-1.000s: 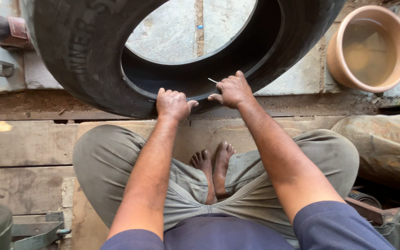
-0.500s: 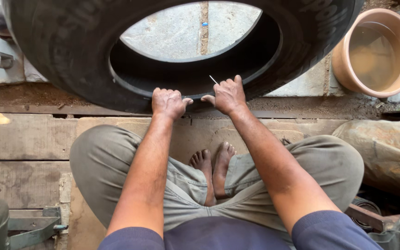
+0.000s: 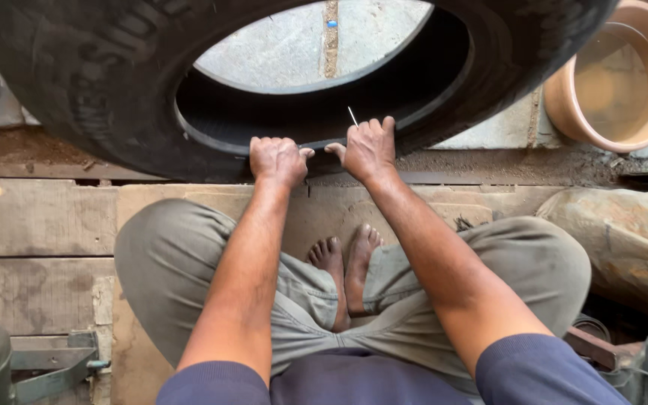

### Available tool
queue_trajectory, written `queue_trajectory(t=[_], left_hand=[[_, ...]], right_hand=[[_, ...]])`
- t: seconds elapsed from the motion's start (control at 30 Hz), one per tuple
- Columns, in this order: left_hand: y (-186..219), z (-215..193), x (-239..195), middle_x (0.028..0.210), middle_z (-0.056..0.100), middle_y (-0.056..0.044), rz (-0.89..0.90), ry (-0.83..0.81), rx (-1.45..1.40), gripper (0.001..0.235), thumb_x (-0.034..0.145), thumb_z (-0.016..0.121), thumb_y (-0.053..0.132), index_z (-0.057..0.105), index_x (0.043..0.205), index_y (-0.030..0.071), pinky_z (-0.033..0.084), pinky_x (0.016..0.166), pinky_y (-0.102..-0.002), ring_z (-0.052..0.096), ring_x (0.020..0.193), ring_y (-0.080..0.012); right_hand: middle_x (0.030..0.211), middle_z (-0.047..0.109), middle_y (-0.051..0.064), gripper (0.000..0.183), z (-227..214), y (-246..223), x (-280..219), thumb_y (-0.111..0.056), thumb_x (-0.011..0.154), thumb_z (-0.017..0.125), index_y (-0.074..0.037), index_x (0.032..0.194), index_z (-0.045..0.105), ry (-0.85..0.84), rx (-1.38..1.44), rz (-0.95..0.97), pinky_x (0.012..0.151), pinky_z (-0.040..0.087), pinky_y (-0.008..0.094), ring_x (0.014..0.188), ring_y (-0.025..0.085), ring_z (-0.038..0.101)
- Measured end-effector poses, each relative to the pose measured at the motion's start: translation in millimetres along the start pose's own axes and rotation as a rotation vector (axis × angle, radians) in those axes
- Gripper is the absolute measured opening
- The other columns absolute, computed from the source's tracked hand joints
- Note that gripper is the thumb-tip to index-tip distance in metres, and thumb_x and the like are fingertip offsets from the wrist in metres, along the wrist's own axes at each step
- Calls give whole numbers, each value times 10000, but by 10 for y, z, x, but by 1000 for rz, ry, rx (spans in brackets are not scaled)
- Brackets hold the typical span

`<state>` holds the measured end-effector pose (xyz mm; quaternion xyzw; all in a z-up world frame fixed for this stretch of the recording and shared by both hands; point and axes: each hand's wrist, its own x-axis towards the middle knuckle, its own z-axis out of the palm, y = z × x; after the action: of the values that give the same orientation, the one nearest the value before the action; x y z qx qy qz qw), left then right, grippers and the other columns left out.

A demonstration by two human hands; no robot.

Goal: The person sits cross-legged on the ground and uses a small metal tool to scrape and clean the inner sidewall of a car tire. They repeatedly scrape the rubber surface, occasionally lifting the tire to inspect the work area.

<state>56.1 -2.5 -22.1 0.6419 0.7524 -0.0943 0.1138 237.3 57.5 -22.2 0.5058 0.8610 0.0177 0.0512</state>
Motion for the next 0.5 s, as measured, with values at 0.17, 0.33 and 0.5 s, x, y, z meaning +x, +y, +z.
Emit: queue_trajectory(t=[0.17,0.33,0.5], left_hand=[[11,-112,-51,931,781,-103,6,-63,24,603,952,553,685,805,906,140,445,861,-404,728,930,-265],[-73,-136,-161,986,774,-92,19,1,82,624,887,590,722,808,958,142,335,1064,-442,701,990,-240],[-222,-57,-248,946,766,-81,76,223,158,653,816,602,757,796,919,143,328,1042,-455,676,967,-254]], right_hand=[[883,726,69,695,-110,97,-53,-769,868,598,-101,889,786,-91,66,-46,992,315,443,952,214,615],[967,734,68,782,-149,151,-111,-834,764,603,-98,954,785,-170,35,-73,1048,288,459,1049,219,605],[1003,730,94,810,-165,122,-89,-826,772,616,-70,1017,774,-144,64,-84,1098,243,513,1086,258,599]])
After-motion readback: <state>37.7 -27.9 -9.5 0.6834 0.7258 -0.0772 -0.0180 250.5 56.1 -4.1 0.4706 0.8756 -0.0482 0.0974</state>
